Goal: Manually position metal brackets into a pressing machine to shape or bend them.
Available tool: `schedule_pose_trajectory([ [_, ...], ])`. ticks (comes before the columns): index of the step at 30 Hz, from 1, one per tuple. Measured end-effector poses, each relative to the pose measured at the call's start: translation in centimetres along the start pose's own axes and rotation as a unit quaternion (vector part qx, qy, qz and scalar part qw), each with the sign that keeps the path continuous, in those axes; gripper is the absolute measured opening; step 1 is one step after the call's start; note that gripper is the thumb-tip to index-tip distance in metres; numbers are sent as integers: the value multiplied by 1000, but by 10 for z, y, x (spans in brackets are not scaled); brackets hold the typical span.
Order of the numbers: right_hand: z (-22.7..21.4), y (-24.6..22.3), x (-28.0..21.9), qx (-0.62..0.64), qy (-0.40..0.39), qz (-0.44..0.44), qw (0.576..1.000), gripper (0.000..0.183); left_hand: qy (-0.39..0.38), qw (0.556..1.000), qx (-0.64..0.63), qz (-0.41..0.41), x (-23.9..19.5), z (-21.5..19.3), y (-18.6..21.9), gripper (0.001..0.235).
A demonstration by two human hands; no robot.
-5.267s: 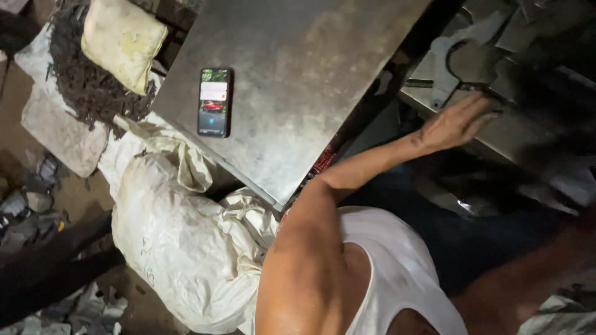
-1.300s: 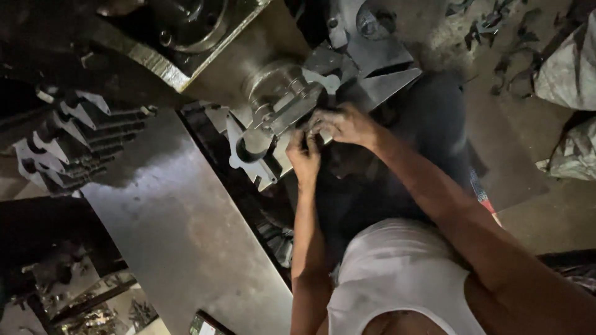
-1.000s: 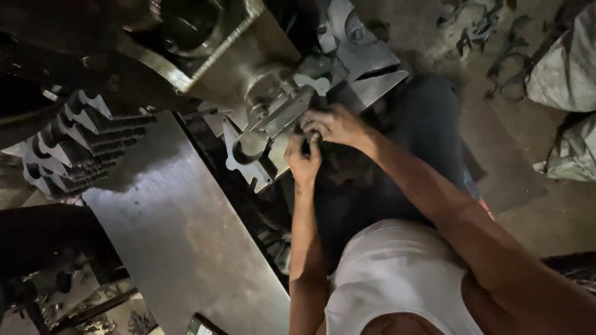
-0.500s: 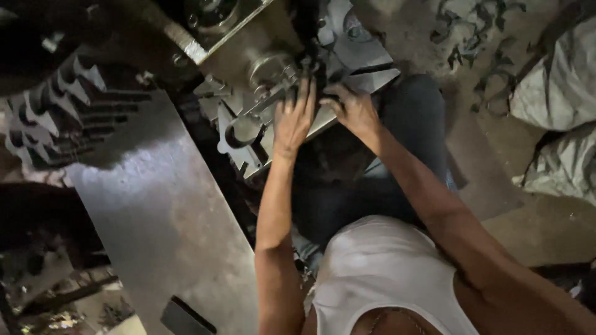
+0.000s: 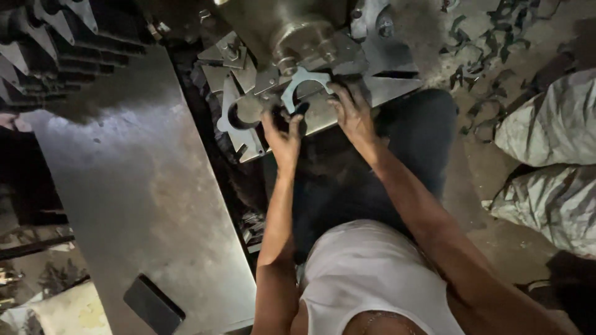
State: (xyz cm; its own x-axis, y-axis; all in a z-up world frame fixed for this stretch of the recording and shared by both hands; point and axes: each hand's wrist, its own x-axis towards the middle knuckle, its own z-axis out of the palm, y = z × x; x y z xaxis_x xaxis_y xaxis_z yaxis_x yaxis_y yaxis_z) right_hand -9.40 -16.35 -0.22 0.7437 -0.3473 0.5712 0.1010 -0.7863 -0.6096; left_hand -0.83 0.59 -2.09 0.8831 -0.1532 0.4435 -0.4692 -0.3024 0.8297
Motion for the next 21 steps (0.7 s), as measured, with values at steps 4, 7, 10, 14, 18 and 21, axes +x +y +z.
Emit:
schedule_pose_trajectory([
  [4,21,22,-1,48,45,17,998,31,8,999,-38,12,2,2,4,31],
  [7,24,31,6,115,53,33,991,31,14,999,-14,48,18,3,9,20],
  [10,28,33,12,138,68,37,987,30,4,997,-16,78,29,5,11,19],
  [14,32,40,10,173,80,41,981,27,-9,998,-21,57,27,5,7,16],
  [18,30,31,16,149,80,37,985,28,2,996,-20,88,26,6,0,15],
  [21,29,31,17,140,102,9,985,27,-1,996,-8,92,26,6,3,16],
])
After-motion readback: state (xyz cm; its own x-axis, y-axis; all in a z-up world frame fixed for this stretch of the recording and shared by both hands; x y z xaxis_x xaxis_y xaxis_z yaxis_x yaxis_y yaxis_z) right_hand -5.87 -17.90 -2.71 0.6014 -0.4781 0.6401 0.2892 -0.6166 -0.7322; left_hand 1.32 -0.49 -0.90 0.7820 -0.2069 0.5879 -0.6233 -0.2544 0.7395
